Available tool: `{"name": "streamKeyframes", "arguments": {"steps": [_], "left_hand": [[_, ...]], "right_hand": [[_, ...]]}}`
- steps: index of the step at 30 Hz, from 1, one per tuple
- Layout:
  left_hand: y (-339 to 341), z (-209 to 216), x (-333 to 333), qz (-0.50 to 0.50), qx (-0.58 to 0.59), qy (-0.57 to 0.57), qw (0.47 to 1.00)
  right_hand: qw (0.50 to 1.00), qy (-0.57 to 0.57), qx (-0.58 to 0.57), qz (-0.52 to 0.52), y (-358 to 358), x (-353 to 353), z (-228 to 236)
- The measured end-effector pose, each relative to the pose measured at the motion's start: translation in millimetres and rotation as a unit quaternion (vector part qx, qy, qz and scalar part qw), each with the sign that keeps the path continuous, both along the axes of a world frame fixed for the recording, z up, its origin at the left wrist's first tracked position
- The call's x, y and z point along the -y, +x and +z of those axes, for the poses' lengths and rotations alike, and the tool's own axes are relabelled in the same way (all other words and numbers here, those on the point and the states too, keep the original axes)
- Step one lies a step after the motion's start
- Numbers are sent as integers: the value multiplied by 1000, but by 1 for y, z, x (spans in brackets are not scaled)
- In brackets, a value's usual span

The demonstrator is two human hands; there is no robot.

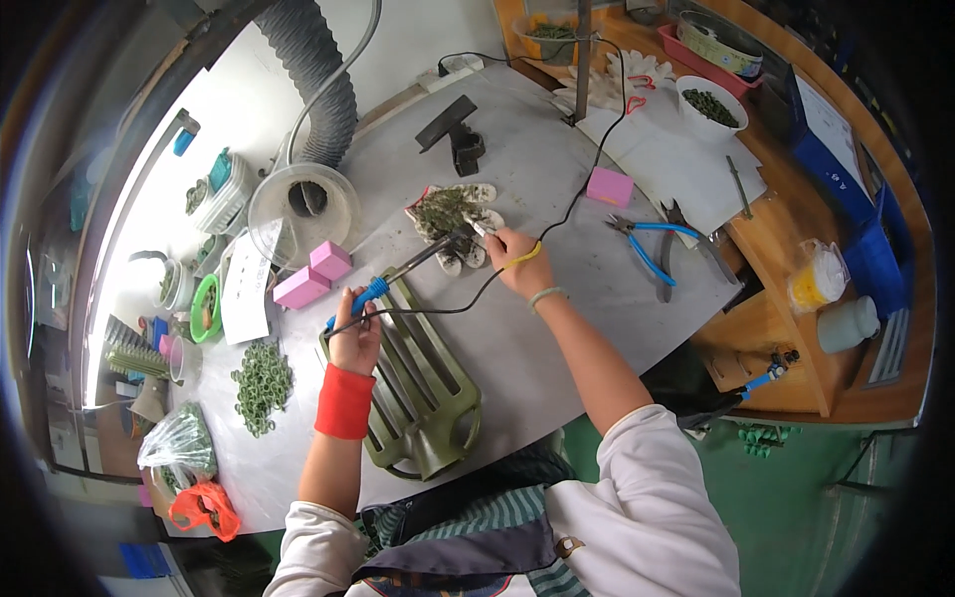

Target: The person mounts small green plastic rings onto the tines of a green plastic rake-like tool using a heated soldering iron to fuse them by hand.

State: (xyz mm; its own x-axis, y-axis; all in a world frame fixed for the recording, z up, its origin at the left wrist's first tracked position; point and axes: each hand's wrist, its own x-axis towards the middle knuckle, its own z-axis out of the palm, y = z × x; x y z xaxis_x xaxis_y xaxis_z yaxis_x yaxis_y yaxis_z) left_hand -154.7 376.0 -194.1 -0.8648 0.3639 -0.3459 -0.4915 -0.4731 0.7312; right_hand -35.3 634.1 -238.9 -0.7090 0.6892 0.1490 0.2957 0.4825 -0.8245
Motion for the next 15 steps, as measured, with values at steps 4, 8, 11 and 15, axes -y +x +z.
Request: {"name": "streamKeyframes", "arguments": {"steps": [4, 8, 11, 15], "left_hand": [[0, 0, 5, -17, 18, 17, 1000], [-3, -10, 3, 0, 25, 4, 1000], [-6, -13, 5, -9, 24, 10, 1000], [-10, -15, 7, 4, 21, 6, 1000]], "right_hand": [[998, 55, 38, -3, -3, 3, 4], [995, 60, 75, -17, -2, -7, 0], [992, 101, 78, -21, 2, -9, 5], [992, 86, 92, -15, 6, -1, 13]]}}
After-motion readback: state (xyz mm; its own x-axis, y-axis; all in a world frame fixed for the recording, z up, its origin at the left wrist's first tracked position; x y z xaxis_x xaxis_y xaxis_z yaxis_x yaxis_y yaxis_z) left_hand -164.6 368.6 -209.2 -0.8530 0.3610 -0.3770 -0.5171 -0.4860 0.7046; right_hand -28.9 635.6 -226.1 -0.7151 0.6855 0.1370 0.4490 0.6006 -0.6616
